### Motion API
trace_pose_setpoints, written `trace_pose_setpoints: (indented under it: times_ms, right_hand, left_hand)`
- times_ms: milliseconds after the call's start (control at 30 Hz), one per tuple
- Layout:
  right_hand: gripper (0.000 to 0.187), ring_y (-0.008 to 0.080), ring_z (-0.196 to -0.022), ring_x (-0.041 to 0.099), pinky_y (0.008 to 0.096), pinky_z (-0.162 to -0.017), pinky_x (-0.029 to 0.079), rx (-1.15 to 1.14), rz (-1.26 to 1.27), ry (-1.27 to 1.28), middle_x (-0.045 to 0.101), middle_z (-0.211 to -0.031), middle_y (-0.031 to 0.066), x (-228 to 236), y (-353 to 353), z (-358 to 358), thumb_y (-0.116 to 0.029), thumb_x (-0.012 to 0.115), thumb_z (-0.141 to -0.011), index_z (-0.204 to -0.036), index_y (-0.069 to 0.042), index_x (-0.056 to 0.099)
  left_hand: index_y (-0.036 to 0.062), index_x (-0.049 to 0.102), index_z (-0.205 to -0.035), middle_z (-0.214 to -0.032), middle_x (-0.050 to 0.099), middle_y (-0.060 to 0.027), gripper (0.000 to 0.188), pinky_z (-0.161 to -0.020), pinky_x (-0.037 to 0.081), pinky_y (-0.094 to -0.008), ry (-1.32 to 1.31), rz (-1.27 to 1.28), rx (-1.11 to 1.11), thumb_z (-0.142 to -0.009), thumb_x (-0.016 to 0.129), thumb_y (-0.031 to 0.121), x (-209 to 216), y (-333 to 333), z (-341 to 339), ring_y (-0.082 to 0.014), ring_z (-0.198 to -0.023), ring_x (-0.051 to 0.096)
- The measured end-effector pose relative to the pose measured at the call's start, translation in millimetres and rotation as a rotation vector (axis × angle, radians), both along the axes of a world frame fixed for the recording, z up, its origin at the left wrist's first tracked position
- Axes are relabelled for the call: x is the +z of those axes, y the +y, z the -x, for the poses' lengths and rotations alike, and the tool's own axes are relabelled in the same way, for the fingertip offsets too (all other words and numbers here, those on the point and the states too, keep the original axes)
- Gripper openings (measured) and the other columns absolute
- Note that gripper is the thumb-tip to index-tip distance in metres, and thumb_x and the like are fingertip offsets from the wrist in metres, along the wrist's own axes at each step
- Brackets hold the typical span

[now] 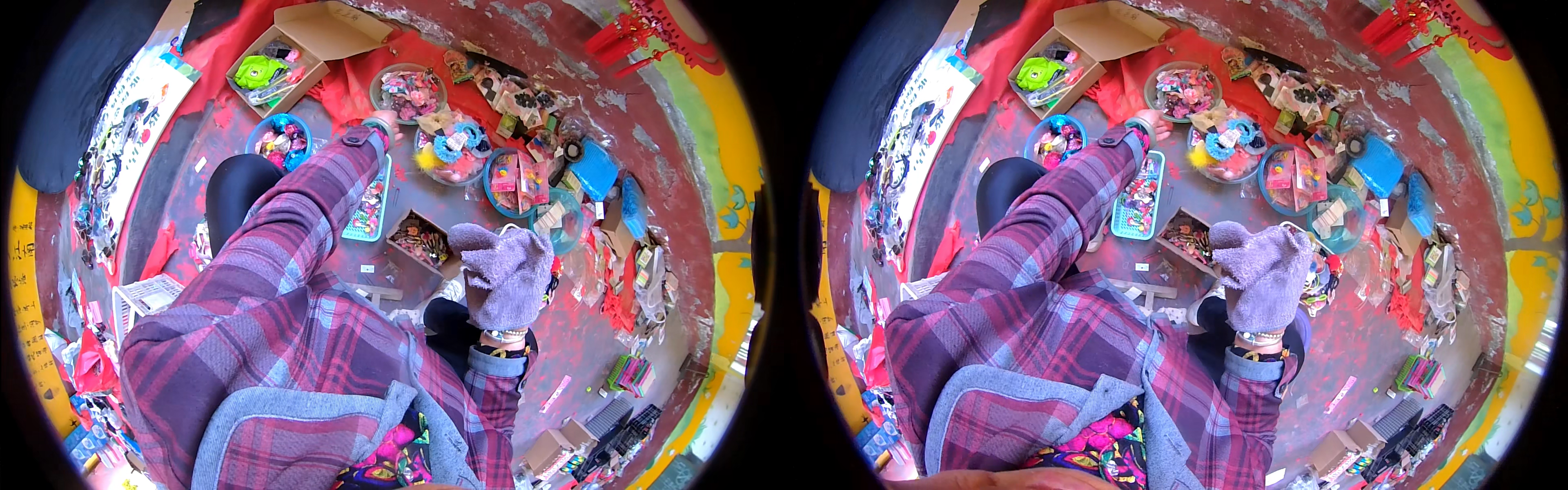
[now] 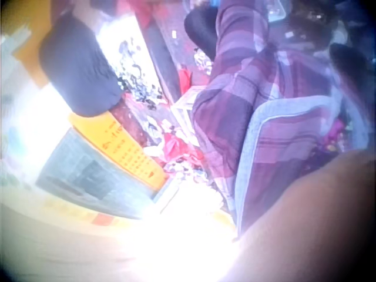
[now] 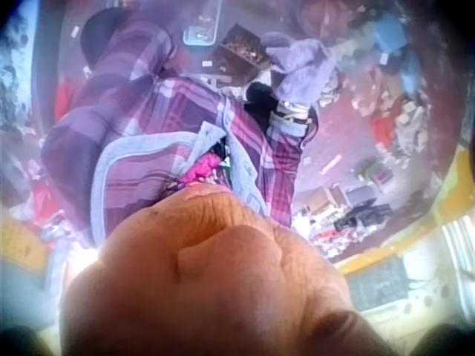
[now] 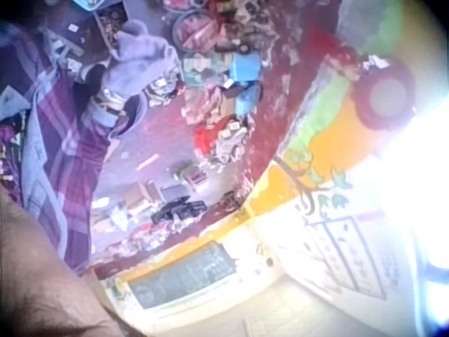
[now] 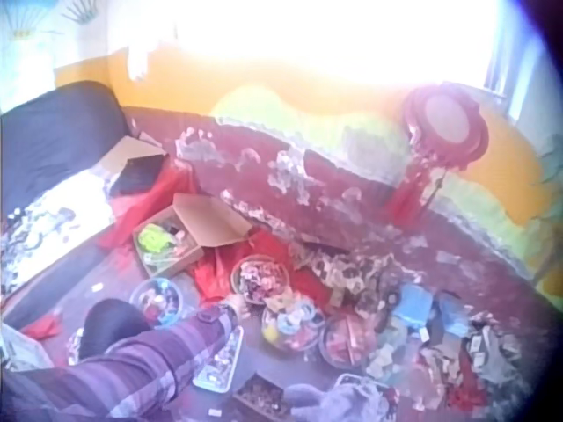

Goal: The person sits on the floor and repeatedly picks up small jewelry items from a tray, wipes them with a cloth, and places them into a cardboard box. The process is repeated for multiple items throughout the clip.

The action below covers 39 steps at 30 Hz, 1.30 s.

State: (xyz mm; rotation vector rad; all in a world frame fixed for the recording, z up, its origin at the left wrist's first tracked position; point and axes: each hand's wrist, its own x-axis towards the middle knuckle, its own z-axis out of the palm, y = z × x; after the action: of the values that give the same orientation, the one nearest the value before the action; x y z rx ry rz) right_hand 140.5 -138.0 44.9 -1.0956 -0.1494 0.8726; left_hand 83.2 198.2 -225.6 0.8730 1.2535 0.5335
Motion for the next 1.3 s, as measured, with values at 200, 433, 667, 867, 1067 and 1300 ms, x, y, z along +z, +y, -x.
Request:
trace_pose_setpoints:
  times_ms: [200, 433, 667, 867, 1067, 1300]
  right_hand:
    - [0.027, 0.0217, -0.067, 0.054, 0.0297, -0.055, 0.045, 0.142, -0.18, 0.37, 0.052, -0.08, 0.0058, 2.2, 3.2, -6.7, -0.037, 0.04, -0.088, -0.091, -0.011, 0.048]
    - [0.028, 0.023, -0.071, 0.054, 0.0313, -0.057, 0.045, 0.203, -0.185, 0.503, 0.053, -0.087, 0.0071, -2.1, 8.4, -4.9, -0.038, 0.04, -0.087, -0.092, -0.012, 0.05]
    - [0.029, 0.0243, -0.076, 0.054, 0.0329, -0.06, 0.044, 0.221, -0.164, 0.61, 0.055, -0.094, 0.0085, -8.7, 19.6, -3.7, -0.039, 0.04, -0.086, -0.093, -0.014, 0.051]
    - [0.034, 0.0275, -0.065, 0.052, 0.0322, -0.045, 0.041, 0.283, -0.092, 0.708, 0.053, -0.094, 0.0131, -8.5, 32.3, -9.9, -0.043, 0.038, -0.086, -0.09, -0.012, 0.05]
    - [0.033, 0.0289, -0.066, 0.053, 0.0326, -0.044, 0.04, 0.235, -0.036, 0.707, 0.053, -0.096, 0.0167, -16.9, 28.5, -12.3, -0.041, 0.037, -0.087, -0.085, -0.011, 0.049]
    - [0.032, 0.0254, -0.059, 0.05, 0.0294, -0.042, 0.037, 0.229, -0.081, 0.681, 0.049, -0.107, 0.0216, -17.8, 29.0, -10.8, -0.04, 0.037, -0.087, -0.084, -0.01, 0.048]
  left_hand:
    - [0.0082, 0.058, -0.105, -0.103, 0.059, -0.0166, 0.033, -0.076, 0.046, -0.0409, 1.144, -0.637, -1.005, -0.079, 0.051, 0.028, -89.8, -10.6, 66.3, -0.026, -0.094, 0.058]
    - [0.0039, 0.063, -0.087, -0.082, 0.062, -0.0181, 0.028, -0.073, 0.046, -0.0416, 0.883, -0.266, 0.007, -0.075, 0.052, 0.026, -141.3, -108.8, 184.2, -0.0349, -0.082, 0.059]
    - [0.0043, 0.06, -0.097, -0.096, 0.059, -0.0187, 0.026, -0.085, 0.042, -0.0399, 0.761, -0.588, -0.655, -0.074, 0.054, 0.015, -105.6, -108.8, 110.2, -0.0334, -0.094, 0.055]
    - [0.0087, 0.048, -0.117, -0.113, 0.05, -0.0164, 0.049, -0.092, 0.038, -0.0394, 0.846, -0.695, -0.966, -0.07, 0.062, 0.012, -120.8, -124.7, 98.2, -0.0315, -0.111, 0.043]
    - [0.0145, 0.032, -0.13, -0.116, 0.044, -0.0206, 0.07, -0.089, 0.042, -0.0388, 0.97, -0.631, -1.112, -0.068, 0.062, 0.002, -103.6, -134.0, 95.0, -0.0344, -0.113, 0.042]
    - [0.0247, 0.026, -0.133, -0.122, 0.039, -0.0226, 0.076, -0.085, 0.045, -0.0412, 0.948, -0.482, -1.027, -0.07, 0.063, 0.005, -119.2, -124.7, 93.6, -0.0364, -0.109, 0.046]
